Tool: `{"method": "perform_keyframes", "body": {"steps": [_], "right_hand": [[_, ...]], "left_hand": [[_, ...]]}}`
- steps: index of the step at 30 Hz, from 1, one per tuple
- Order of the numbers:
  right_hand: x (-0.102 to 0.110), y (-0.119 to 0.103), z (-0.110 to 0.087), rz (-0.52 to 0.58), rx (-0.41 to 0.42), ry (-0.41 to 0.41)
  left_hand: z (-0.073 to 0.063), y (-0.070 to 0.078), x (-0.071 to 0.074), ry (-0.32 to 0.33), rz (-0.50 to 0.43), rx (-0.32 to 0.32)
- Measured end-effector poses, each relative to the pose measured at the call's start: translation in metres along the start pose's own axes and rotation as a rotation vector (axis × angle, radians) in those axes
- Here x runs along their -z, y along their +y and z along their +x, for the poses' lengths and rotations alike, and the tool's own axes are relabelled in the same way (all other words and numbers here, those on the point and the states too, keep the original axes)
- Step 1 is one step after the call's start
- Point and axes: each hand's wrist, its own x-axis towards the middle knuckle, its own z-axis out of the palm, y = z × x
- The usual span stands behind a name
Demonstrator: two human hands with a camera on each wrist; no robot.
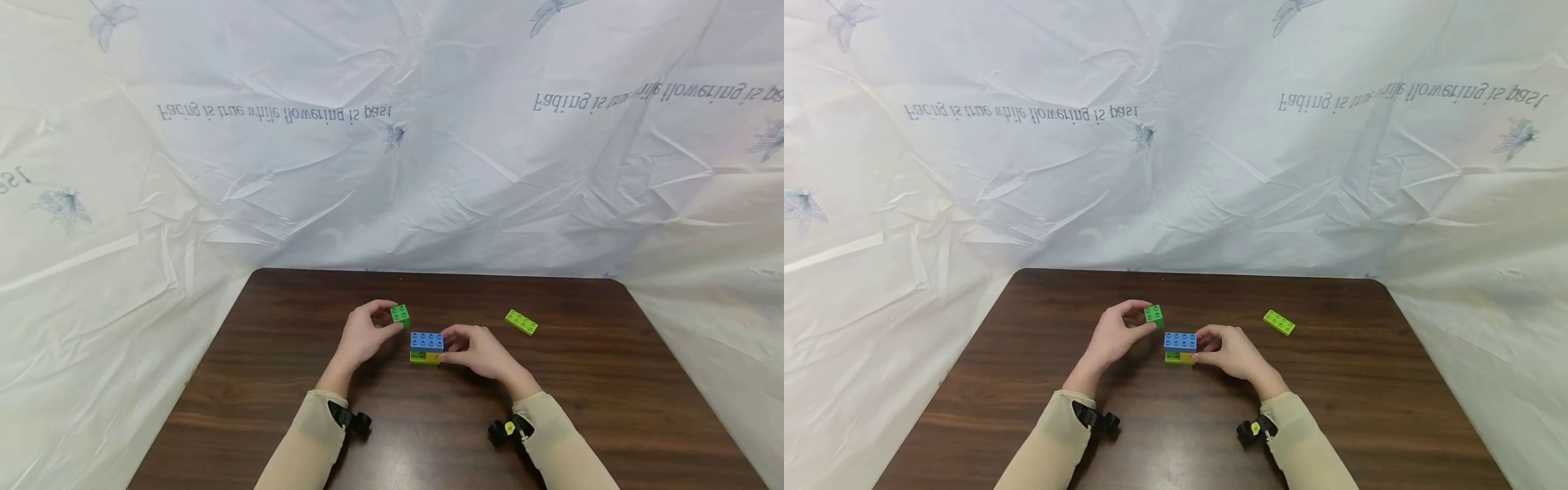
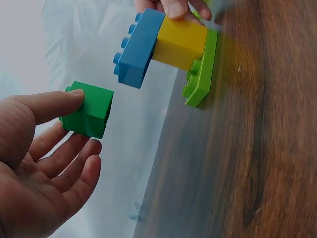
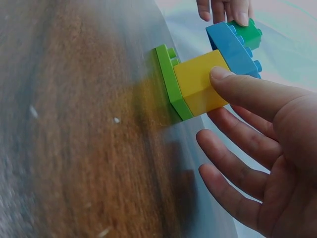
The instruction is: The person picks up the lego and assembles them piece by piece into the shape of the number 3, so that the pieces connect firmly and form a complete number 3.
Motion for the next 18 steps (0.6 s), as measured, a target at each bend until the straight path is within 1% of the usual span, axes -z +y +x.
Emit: {"method": "perform_keyframes", "body": {"steps": [3,14,18], "right_hand": [[0.0,0.0,-0.001,0.002,-0.006,0.001],[0.0,-0.001,-0.001,0.008,-0.004,0.0],[0.001,-0.002,0.0,0.004,-0.002,-0.001]], "left_hand": [[0.0,0.001,-0.003,-0.014,0.001,-0.006],[-0.002,0.007,-0.01,-0.02,0.007,-0.023],[-0.002,0.008,-0.011,-0.033,0.003,-0.037]]}}
